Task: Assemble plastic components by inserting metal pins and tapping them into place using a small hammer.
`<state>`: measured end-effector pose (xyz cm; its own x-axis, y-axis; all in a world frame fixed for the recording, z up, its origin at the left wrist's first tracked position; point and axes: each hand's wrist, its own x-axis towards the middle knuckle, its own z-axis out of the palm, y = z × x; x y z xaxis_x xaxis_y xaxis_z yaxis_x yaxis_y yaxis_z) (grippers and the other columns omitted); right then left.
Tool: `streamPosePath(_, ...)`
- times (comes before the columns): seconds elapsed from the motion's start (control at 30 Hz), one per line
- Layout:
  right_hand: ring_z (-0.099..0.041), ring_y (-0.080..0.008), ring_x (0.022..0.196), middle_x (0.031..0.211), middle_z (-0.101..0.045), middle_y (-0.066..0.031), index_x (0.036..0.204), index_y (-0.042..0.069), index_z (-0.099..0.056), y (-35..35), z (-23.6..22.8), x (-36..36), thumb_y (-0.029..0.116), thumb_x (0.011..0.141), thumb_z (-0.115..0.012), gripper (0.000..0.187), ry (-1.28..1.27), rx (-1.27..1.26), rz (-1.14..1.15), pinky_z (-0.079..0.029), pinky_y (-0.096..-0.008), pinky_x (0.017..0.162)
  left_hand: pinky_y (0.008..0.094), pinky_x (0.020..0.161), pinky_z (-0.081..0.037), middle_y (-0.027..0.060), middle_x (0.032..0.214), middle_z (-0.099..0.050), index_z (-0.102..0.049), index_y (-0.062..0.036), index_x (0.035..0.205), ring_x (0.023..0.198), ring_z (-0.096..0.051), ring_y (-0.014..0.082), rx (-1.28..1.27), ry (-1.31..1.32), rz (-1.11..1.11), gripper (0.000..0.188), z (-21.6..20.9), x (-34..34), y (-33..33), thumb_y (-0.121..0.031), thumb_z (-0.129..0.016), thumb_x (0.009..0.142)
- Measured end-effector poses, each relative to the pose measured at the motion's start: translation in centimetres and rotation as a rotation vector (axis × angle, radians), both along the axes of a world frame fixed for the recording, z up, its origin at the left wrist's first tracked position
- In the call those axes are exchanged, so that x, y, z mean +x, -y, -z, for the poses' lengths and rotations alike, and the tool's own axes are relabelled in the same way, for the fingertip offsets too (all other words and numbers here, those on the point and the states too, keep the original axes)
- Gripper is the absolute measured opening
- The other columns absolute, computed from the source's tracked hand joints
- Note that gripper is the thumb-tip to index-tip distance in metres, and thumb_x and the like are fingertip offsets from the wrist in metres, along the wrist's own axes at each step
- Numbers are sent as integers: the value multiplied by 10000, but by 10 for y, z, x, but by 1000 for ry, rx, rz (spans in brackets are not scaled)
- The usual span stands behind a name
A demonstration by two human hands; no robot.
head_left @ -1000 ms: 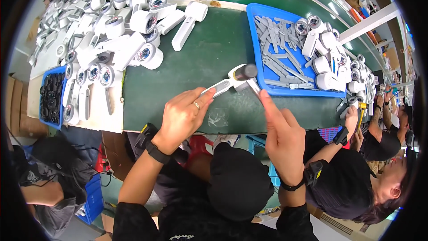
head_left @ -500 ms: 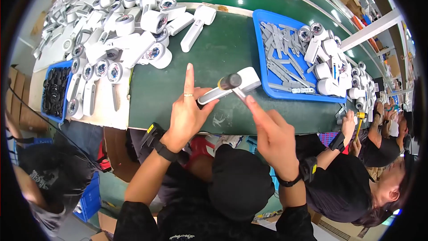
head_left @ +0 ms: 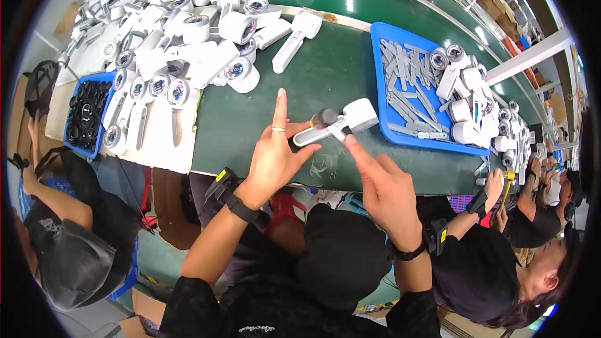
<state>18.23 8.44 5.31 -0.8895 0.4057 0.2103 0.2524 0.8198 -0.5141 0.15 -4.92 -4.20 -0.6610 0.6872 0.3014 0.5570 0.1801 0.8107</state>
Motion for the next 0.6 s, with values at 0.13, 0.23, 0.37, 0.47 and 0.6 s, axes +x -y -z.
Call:
streamPosePath(0.13, -545, -338, 597, 771, -546, -127, 1464, 316, -624, -2, -1, -4, 5, 946, -637, 605, 89, 75, -44, -469, -429, 573, 443, 1094, -509, 156, 1164, -773, 29, -6, 1656, 1239, -672, 368, -22, -8, -36, 1227, 3, -5, 6, -116, -870, 829)
streamPosePath(0.23, -559, -338, 600, 770, -553, -115, 1459, 316, -628, 4, -14, -6, 19, 941, -641, 598, 59, 68, -89, -473, -436, 573, 444, 1112, -494, 146, 1188, -769, 14, -4, 1658, 1251, -666, 366, -50, 67, -43, 1213, 3, -4, 8, -116, -866, 830)
streamPosePath(0.37, -578, -343, 607, 769, -558, -105, 1450, 312, -634, -3, 0, -7, 28, 933, -639, 590, 152, 154, -130, -476, -445, 572, 428, 1036, -530, 157, 1160, -769, 53, 6, 1650, 1187, -683, 361, -12, 5, -7, 1214, 6, -3, 2, -98, -843, 838)
streamPosePath(0.47, -571, -352, 608, 774, -559, -116, 1452, 317, -630, -3, -11, -11, 12, 936, -627, 599, 152, 178, -144, -472, -449, 572, 442, 1140, -469, 141, 1191, -770, 6, -2, 1658, 1282, -644, 373, -27, 100, -29, 1216, 8, -2, 3, -136, -868, 824)
streamPosePath(0.6, -600, -349, 640, 775, -563, -126, 1449, 270, -638, 0, -15, -11, 8, 939, -622, 573, 6, 31, -135, -485, -440, 590, 441, 1126, -482, 148, 1194, -768, 12, -5, 1659, 1283, -644, 376, -25, 47, -55, 1234, 5, -3, 4, -138, -875, 811)
